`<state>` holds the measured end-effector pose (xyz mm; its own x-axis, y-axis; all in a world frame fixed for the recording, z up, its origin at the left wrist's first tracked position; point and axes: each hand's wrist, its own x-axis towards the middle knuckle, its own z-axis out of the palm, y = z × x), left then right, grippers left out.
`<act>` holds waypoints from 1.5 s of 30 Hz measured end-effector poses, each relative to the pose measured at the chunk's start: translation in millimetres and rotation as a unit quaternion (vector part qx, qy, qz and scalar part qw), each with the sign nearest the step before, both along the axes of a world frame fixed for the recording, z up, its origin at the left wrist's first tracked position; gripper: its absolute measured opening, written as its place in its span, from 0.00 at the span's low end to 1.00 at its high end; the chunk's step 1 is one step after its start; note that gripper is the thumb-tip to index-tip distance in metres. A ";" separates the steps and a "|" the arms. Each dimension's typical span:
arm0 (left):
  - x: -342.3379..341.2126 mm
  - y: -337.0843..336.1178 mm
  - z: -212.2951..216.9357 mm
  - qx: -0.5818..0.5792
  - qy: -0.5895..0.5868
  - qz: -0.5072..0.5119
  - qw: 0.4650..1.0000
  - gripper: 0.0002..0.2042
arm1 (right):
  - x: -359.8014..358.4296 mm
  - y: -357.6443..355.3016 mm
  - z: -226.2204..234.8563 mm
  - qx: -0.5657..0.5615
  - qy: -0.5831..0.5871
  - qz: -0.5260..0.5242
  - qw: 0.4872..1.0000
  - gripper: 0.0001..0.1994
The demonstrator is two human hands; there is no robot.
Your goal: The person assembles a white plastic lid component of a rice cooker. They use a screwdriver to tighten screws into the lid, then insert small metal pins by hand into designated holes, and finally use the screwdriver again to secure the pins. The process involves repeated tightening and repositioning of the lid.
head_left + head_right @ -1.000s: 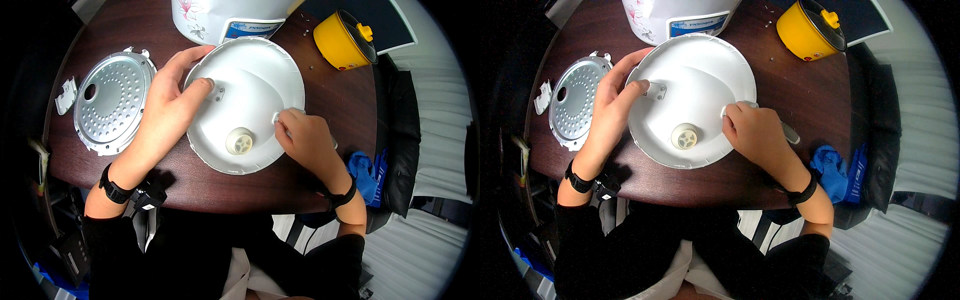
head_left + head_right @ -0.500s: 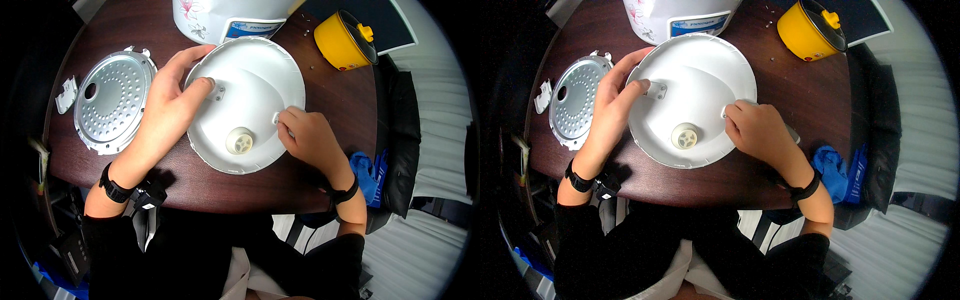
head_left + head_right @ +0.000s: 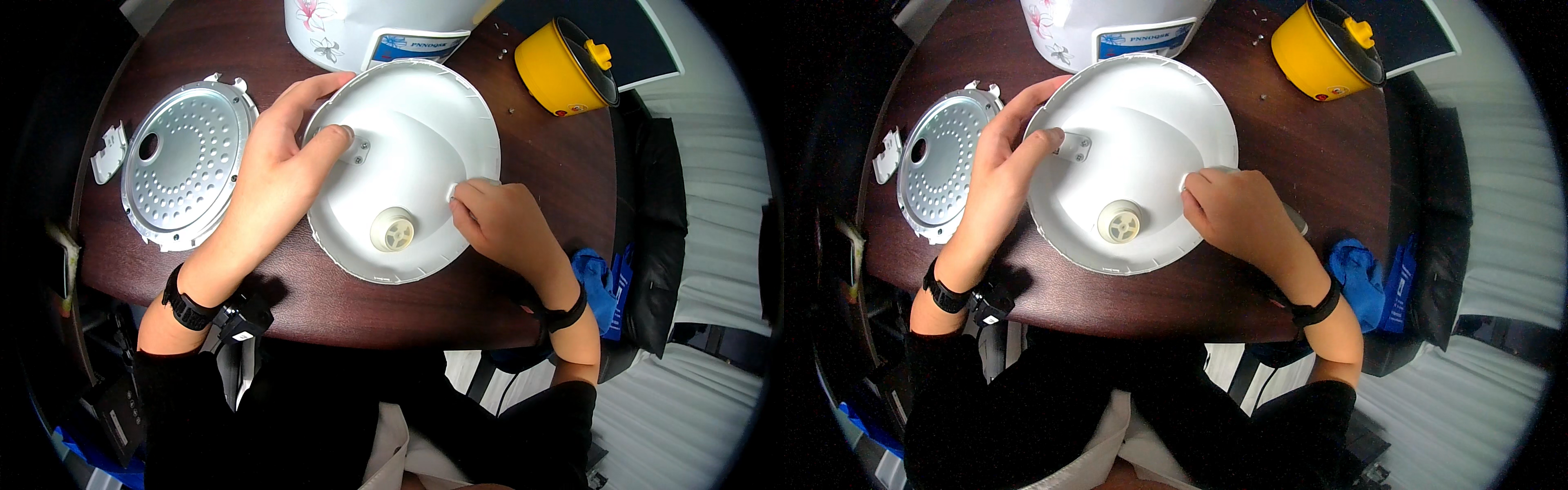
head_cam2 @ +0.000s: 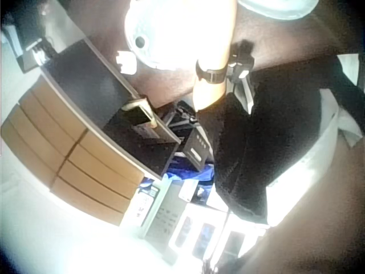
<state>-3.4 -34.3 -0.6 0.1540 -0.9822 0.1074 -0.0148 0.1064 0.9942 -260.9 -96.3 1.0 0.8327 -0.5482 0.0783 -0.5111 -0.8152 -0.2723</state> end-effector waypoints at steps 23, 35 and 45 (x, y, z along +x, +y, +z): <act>0.3 -0.9 -1.8 -0.010 0.011 -0.005 1.000 0.22 | 1.0 1.5 -3.8 0.007 -0.014 -0.041 0.999 0.12; 0.2 -0.3 -0.7 -0.002 0.012 -0.004 1.000 0.22 | 3.3 2.6 -2.7 -0.007 -0.012 -0.007 1.000 0.08; 0.8 -0.6 -2.0 -0.006 0.010 -0.005 1.000 0.22 | 5.0 3.1 3.0 0.055 -0.022 -0.064 0.996 0.08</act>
